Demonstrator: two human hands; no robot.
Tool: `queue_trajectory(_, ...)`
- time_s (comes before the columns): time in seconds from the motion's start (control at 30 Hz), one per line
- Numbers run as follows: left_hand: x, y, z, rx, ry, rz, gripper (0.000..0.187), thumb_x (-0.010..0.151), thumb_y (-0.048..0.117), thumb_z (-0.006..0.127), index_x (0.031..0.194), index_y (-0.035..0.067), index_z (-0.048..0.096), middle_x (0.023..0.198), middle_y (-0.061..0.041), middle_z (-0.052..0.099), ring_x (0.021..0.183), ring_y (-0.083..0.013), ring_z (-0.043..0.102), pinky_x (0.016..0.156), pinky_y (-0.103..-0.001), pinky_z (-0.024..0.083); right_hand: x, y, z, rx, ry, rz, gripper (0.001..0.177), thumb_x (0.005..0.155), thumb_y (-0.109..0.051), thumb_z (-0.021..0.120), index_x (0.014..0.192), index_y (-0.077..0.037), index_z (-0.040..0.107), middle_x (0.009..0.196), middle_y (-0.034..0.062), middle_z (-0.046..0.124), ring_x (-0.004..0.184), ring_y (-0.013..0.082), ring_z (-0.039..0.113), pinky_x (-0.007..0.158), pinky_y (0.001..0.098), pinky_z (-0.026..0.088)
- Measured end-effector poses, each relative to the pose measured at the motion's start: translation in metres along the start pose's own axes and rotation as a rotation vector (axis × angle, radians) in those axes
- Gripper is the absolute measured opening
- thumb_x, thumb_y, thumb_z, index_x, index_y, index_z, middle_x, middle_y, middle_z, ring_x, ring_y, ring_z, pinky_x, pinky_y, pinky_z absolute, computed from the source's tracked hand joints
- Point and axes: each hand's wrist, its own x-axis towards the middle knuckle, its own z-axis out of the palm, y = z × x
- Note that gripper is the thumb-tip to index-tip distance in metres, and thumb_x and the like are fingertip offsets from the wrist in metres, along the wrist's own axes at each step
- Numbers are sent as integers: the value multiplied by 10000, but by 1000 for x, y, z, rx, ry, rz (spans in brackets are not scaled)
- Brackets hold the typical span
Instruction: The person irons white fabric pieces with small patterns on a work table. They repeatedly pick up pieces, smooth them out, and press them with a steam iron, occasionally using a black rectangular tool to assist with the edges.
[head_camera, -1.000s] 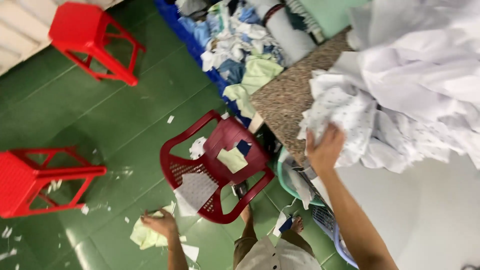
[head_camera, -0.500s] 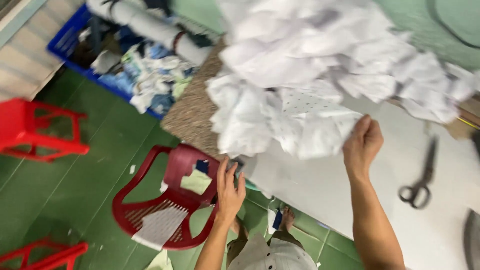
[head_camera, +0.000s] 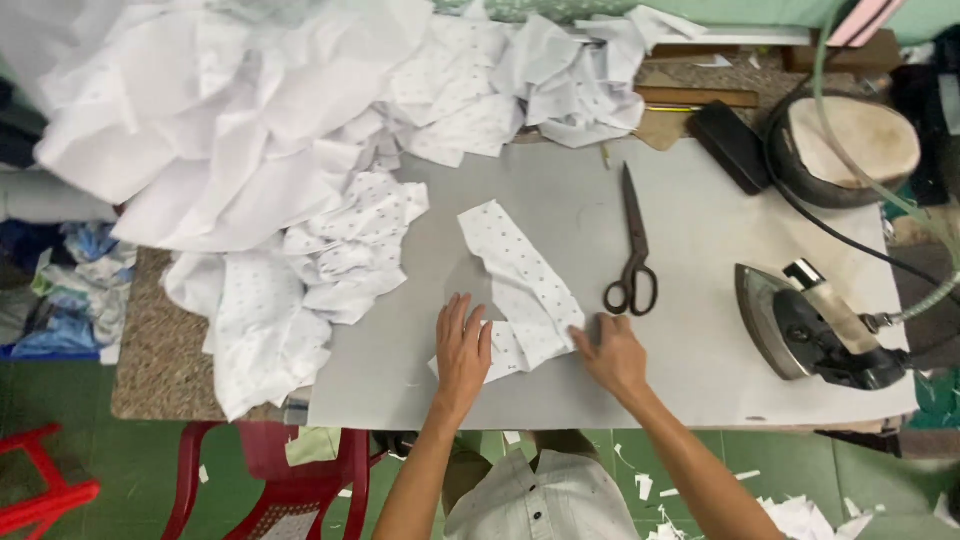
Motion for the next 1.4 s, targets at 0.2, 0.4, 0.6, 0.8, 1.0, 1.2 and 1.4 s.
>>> queue_trajectory(0.2,82,12,45,252,-647,351,547,1041,136,548,1564,198,404,1641,-128,326,1524,-296,300,1238,-509,259,37,19,46,83,-14,-583,187,911,-288,736,963,-109,751,925,96,715,929,284,704,818,384,537)
queue_trajectory(0.4,107,-23,83,233,-800,430,434,1059,264,507,1488,324,525,1518,-144,487,1249,-270,540,985,-442,475,65,58,-3,-156,224,-242,681,1066,-490,440,1515,21,455,1616,229,397,1528,368,300,1241,534,217)
queue_trajectory(0.6,128,-18,90,86,-572,578,158,980,257,682,929,137,773,1312,-100,637,1255,-275,551,1045,-458,444,111,53,0,-176,421,-150,708,998,-479,579,1514,-5,479,1600,247,421,1503,418,345,1197,631,244)
queue_trajectory(0.8,145,-1,73,-337,-528,492,182,1063,246,527,918,142,562,693,2,525,677,-187,599,692,-322,516,35,-49,34,148,214,-97,835,825,-67,654,1571,18,286,1411,306,560,1182,437,655,979,526,565)
queue_trajectory(1.0,174,13,7,-484,-415,545,269,965,384,693,919,184,519,547,-57,617,500,-255,667,513,-289,533,53,55,1,-101,603,-31,525,688,-92,719,1184,-259,732,1095,-18,731,818,265,768,728,405,631)
queue_trajectory(1.2,216,9,-66,170,-46,1030,149,947,278,728,948,184,612,670,61,565,516,-110,593,501,-234,516,-21,66,-121,-380,958,-85,486,807,7,747,1237,-112,554,1194,37,716,1030,207,743,935,321,583)
queue_trajectory(1.4,122,-73,-64,198,58,819,183,924,2,675,1048,134,706,964,-38,652,903,-217,679,738,-335,588,-47,107,-70,-329,943,-247,262,781,-1,783,981,-137,682,1207,104,665,1233,318,643,1130,519,477)
